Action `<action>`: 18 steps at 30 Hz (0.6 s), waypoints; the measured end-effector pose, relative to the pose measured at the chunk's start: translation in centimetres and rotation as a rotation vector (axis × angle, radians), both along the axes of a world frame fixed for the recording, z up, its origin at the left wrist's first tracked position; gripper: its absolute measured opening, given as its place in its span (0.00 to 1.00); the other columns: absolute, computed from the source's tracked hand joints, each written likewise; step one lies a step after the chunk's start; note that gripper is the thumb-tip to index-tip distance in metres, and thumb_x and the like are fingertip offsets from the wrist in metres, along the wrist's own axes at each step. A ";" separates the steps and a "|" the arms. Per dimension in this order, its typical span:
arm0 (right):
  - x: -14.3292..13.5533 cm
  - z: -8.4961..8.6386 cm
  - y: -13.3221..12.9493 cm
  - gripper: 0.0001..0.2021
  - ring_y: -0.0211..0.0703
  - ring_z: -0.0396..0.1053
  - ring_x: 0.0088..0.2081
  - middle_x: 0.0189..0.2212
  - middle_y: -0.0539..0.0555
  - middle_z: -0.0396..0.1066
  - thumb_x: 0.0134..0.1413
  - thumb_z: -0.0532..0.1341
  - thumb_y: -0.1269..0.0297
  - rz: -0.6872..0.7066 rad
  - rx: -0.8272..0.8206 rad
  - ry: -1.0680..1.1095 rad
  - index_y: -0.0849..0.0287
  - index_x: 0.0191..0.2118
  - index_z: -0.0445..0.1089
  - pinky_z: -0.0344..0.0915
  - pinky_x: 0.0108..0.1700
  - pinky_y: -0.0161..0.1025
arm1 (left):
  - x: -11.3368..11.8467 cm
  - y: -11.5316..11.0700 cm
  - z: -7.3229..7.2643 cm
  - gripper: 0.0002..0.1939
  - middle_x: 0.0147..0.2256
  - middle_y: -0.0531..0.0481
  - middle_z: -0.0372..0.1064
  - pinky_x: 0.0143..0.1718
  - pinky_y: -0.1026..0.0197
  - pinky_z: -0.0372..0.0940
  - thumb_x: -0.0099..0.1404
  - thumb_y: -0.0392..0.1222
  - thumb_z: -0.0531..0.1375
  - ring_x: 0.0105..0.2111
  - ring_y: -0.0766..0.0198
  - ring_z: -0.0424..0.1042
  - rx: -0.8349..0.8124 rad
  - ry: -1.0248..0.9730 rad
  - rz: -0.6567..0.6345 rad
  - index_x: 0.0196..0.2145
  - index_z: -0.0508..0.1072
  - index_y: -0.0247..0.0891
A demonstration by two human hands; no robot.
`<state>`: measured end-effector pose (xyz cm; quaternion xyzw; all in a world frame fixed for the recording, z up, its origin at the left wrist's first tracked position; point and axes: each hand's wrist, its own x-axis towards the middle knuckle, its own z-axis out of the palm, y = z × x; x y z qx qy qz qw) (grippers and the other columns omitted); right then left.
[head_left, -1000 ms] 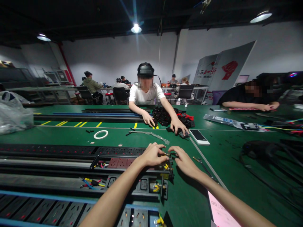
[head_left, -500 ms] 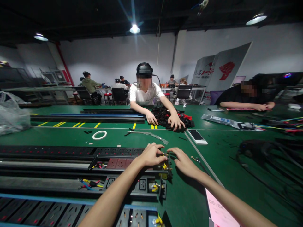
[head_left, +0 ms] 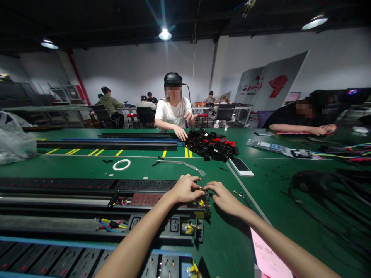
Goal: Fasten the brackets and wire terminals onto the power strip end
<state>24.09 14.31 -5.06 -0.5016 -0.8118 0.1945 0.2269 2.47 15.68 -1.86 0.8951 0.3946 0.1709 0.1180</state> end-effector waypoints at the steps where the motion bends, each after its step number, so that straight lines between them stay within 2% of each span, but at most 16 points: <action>1: 0.4 0.3 0.2 0.23 0.46 0.67 0.55 0.52 0.57 0.71 0.48 0.52 0.77 -0.045 -0.009 -0.026 0.57 0.50 0.71 0.60 0.59 0.44 | 0.0 0.0 0.0 0.15 0.56 0.48 0.70 0.52 0.50 0.62 0.65 0.54 0.60 0.50 0.50 0.69 -0.001 -0.001 0.004 0.36 0.83 0.43; 3: 2.0 1.0 0.6 0.19 0.49 0.70 0.52 0.50 0.59 0.73 0.54 0.53 0.73 -0.165 -0.030 -0.081 0.57 0.50 0.71 0.63 0.54 0.45 | 0.0 0.0 0.0 0.15 0.56 0.48 0.70 0.51 0.50 0.63 0.65 0.54 0.60 0.49 0.50 0.69 -0.007 0.000 0.009 0.36 0.83 0.43; 4: 3.0 1.3 0.9 0.15 0.52 0.72 0.49 0.46 0.60 0.75 0.55 0.54 0.71 -0.232 -0.056 -0.122 0.56 0.46 0.72 0.65 0.50 0.47 | 0.0 0.0 0.0 0.15 0.56 0.47 0.70 0.51 0.50 0.63 0.65 0.54 0.61 0.49 0.50 0.69 -0.011 0.001 0.007 0.36 0.83 0.42; 6: 5.4 1.9 1.5 0.03 0.58 0.75 0.40 0.32 0.61 0.76 0.50 0.60 0.67 -0.357 -0.140 -0.213 0.57 0.29 0.72 0.67 0.42 0.49 | 0.0 0.0 -0.1 0.15 0.57 0.47 0.69 0.51 0.49 0.63 0.65 0.54 0.61 0.49 0.49 0.69 -0.017 0.002 0.004 0.36 0.83 0.42; 8: 7.6 2.2 1.8 0.11 0.60 0.76 0.34 0.23 0.59 0.73 0.40 0.68 0.64 -0.434 -0.220 -0.276 0.56 0.19 0.66 0.67 0.35 0.47 | 0.0 0.0 -0.1 0.16 0.57 0.47 0.69 0.52 0.48 0.62 0.65 0.54 0.61 0.50 0.49 0.69 -0.021 -0.003 0.006 0.36 0.83 0.42; 11: 9.7 2.2 1.9 0.19 0.56 0.75 0.27 0.16 0.53 0.68 0.24 0.75 0.65 -0.472 -0.318 -0.299 0.54 0.14 0.61 0.66 0.27 0.44 | 0.1 0.1 -0.2 0.15 0.57 0.48 0.69 0.52 0.48 0.62 0.65 0.54 0.61 0.51 0.49 0.68 -0.028 -0.006 0.009 0.36 0.83 0.43; 13: 10.3 2.0 1.7 0.19 0.52 0.73 0.23 0.15 0.51 0.67 0.19 0.75 0.68 -0.473 -0.367 -0.278 0.54 0.13 0.62 0.65 0.24 0.41 | 0.1 0.0 -0.2 0.15 0.57 0.48 0.69 0.52 0.48 0.62 0.65 0.54 0.60 0.51 0.49 0.68 -0.026 -0.005 0.008 0.36 0.83 0.43; 18: 10.4 1.1 1.4 0.12 0.42 0.68 0.17 0.14 0.49 0.68 0.24 0.69 0.74 -0.421 -0.493 -0.148 0.56 0.14 0.64 0.61 0.19 0.36 | 0.1 0.0 -0.1 0.15 0.57 0.49 0.69 0.52 0.48 0.61 0.65 0.54 0.60 0.51 0.49 0.68 -0.029 -0.005 0.014 0.35 0.83 0.43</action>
